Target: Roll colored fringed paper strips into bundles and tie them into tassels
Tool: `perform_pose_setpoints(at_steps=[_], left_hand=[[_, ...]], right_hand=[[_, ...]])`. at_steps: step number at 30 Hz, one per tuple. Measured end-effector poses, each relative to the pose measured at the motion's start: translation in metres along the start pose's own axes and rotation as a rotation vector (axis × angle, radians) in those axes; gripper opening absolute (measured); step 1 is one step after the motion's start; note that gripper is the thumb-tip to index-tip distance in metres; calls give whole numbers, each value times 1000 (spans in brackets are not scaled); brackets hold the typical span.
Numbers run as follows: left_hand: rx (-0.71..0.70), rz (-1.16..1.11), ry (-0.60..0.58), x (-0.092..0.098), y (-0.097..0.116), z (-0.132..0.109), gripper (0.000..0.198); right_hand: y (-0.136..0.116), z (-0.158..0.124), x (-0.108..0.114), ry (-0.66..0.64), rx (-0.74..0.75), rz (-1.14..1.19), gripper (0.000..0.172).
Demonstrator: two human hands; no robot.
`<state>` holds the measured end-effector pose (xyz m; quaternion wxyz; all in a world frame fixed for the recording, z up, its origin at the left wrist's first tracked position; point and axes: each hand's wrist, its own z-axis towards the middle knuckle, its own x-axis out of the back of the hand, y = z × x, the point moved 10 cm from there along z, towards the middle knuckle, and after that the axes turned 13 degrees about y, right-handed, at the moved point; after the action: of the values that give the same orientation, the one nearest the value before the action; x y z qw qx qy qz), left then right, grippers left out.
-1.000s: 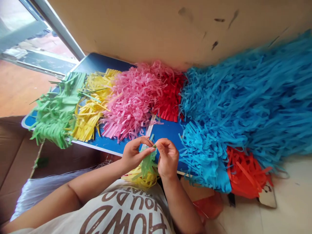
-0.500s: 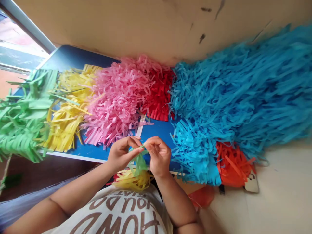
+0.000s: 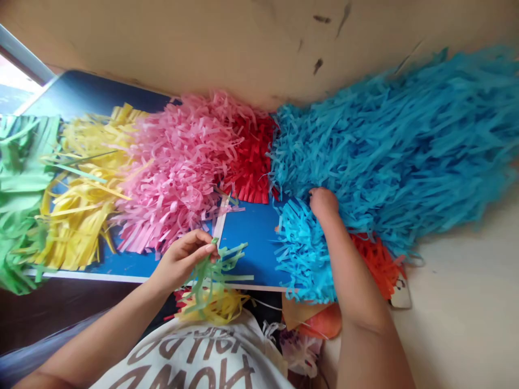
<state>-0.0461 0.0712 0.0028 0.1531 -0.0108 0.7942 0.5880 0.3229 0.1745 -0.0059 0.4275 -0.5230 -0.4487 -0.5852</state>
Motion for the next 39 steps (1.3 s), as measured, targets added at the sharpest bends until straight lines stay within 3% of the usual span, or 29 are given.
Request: perform_pose_setpoints(at_steps=[6, 11, 16, 25, 32, 39], left_hand=[[123, -108, -81, -19, -13, -4, 29], [118, -55, -95, -23, -13, -8, 35], [120, -29, -53, -19, -16, -14, 39], [126, -49, -35, -19, -14, -23, 41], [140, -59, 5, -10, -20, -23, 40], [162, 36, -31, -9, -27, -22, 40]], right_hand=[[-15, 0, -8, -21, 79, -57, 31], [-16, -2, 3, 19, 84, -46, 36], [1, -5, -8, -81, -32, -8, 27], [-45, 21, -24, -64, 10, 282, 31], [-29, 26, -20, -33, -80, 330, 34], [-48, 14, -17, -66, -39, 441, 36]])
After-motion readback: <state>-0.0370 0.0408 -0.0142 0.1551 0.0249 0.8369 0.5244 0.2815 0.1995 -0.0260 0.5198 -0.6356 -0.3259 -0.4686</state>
